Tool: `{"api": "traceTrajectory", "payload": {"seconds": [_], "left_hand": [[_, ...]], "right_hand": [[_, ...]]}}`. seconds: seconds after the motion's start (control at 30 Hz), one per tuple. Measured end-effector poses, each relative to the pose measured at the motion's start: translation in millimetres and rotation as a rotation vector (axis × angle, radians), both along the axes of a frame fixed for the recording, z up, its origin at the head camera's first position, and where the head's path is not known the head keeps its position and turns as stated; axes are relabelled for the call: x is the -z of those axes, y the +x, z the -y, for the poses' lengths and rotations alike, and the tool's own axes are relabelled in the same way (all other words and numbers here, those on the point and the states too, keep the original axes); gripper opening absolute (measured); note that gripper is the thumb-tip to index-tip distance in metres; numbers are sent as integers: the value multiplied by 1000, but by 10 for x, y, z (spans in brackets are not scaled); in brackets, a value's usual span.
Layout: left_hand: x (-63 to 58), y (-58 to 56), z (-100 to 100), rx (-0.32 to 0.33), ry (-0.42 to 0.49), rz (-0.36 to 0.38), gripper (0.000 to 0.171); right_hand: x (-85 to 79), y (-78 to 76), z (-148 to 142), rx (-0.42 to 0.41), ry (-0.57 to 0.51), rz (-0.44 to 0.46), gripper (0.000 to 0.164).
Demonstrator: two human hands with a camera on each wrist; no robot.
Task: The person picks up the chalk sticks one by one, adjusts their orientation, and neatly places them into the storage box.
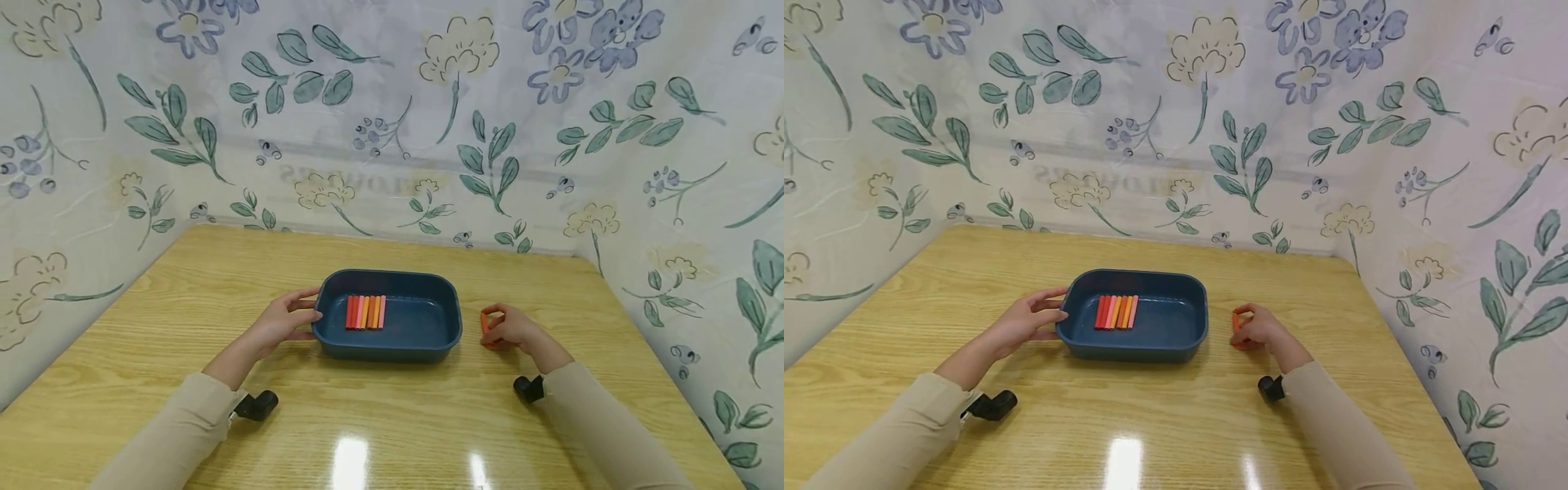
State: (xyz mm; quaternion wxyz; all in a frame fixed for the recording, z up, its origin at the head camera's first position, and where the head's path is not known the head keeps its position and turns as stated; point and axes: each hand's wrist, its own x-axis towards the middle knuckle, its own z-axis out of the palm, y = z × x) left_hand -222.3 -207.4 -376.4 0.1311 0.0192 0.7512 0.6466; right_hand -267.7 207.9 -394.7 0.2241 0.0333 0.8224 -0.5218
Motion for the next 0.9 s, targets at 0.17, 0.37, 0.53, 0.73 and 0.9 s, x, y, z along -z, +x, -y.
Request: {"api": "traceTrajectory", "payload": {"seconds": [0.17,0.37,0.53,0.73,0.9], "left_hand": [[-2,1,-6,-3,0,4,62],[-1,-3,-3,-7,0,7,62],[2,-1,-5,-9,3,8,62],[6,-3,-1,-6,1,0,61],[11,-3,5,-3,2,-5,61]], "right_hand": [[-7,13,-15,30,8,-33,60],[-37,46,-24,59,-69,-32,58],[-68,52,-2,101,-226,-3,58],[-157,52,55,136,-352,3,61],[-262,45,121,146,-420,2,61]]}}
